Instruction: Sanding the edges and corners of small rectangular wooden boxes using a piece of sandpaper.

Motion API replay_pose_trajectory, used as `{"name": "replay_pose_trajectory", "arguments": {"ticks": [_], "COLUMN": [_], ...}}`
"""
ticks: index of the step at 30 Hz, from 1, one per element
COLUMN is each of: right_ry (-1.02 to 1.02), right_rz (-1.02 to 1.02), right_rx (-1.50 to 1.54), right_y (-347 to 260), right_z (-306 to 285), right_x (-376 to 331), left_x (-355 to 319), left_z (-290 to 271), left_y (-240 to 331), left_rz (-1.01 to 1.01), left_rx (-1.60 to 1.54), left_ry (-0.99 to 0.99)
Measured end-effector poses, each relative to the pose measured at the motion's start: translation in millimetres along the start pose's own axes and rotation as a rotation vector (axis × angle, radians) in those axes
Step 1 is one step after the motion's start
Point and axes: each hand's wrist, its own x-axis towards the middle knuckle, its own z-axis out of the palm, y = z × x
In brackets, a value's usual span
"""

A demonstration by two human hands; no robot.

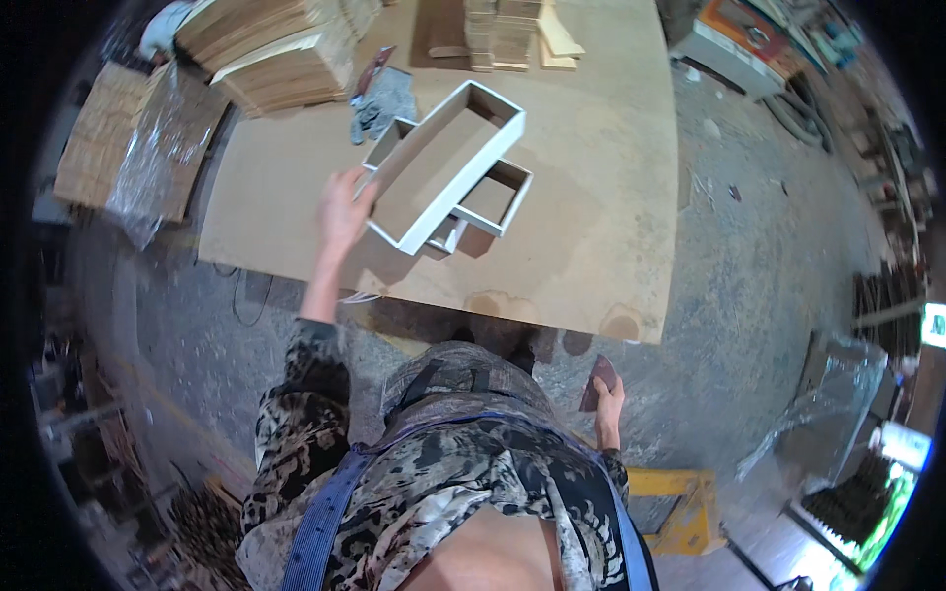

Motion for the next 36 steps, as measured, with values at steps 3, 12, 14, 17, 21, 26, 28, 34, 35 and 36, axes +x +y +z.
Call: {"name": "replay_pose_trajectory", "arguments": {"ticks": [3,12,14,17,21,26,28,34,35,36], "right_ry": [-0.032,-0.061,-0.052,-0.011,0.044,0.176,0.267,0.257,0.268,0.268], "right_rz": [0.014,-0.026,-0.029,-0.065,-0.006,0.070,-0.093,0.085,0.090,0.085], "right_rx": [0.003,0.010,0.009,0.003,0.083,0.193,-0.006,0.247,0.255,0.264], "right_y": [0,9,14,35,48,58,80,78,77,76], "right_z": [5,4,3,-7,-23,-43,-55,-60,-60,-62], "right_x": [6,12,10,12,3,-19,-16,-19,-17,-16], "left_x": [-4,39,51,61,74,77,77,45,32,20], "left_z": [-7,12,32,56,100,123,113,96,99,101], "left_y": [-42,40,80,132,139,137,144,223,241,257], "left_rz": [-0.306,0.240,0.373,0.366,0.324,0.444,0.501,0.852,0.934,1.017], "left_rx": [-0.304,-0.108,-0.085,-0.073,0.014,0.033,0.100,0.042,-0.003,-0.050], "left_ry": [-0.377,-0.161,-0.201,-0.306,-0.423,-0.249,-0.240,-0.255,-0.272,-0.290]}}
